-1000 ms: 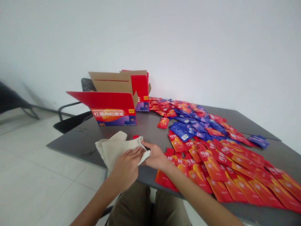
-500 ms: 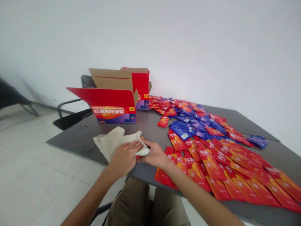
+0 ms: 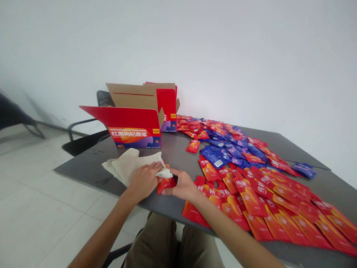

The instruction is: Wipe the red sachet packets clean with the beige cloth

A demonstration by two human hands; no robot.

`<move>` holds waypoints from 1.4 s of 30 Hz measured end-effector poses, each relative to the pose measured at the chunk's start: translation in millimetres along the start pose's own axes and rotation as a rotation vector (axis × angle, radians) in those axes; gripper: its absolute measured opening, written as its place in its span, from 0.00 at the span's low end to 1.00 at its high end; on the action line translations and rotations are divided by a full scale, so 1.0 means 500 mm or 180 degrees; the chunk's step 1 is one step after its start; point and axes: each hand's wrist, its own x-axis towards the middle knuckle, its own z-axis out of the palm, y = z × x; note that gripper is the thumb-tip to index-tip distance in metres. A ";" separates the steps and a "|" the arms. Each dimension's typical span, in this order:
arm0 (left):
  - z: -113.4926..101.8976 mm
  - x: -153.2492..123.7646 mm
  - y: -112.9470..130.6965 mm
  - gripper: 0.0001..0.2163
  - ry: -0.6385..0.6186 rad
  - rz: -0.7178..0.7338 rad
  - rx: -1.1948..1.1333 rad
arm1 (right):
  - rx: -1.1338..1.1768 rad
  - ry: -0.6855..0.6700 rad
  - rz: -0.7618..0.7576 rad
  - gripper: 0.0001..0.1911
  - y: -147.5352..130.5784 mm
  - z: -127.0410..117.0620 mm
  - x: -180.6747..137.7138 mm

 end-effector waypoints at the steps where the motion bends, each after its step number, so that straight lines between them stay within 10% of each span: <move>1: 0.001 -0.001 0.002 0.25 -0.0001 0.0018 0.0001 | 0.0003 -0.0021 0.0010 0.31 0.001 0.001 0.000; 18: 0.007 -0.025 0.024 0.27 -0.0081 0.0468 -0.0130 | 0.0100 -0.0088 -0.0060 0.35 0.009 0.007 0.001; 24: 0.004 0.003 -0.003 0.25 -0.0010 -0.0031 0.0017 | -0.0031 -0.0001 0.0084 0.34 0.000 0.000 0.000; 29: 0.008 -0.026 0.022 0.27 -0.0039 0.0524 -0.0199 | 0.0006 -0.0108 -0.0037 0.36 0.007 0.004 0.001; 42: 0.003 -0.055 -0.125 0.27 0.0313 -0.0751 0.0381 | -0.1212 -0.0155 0.0245 0.45 -0.042 -0.001 -0.008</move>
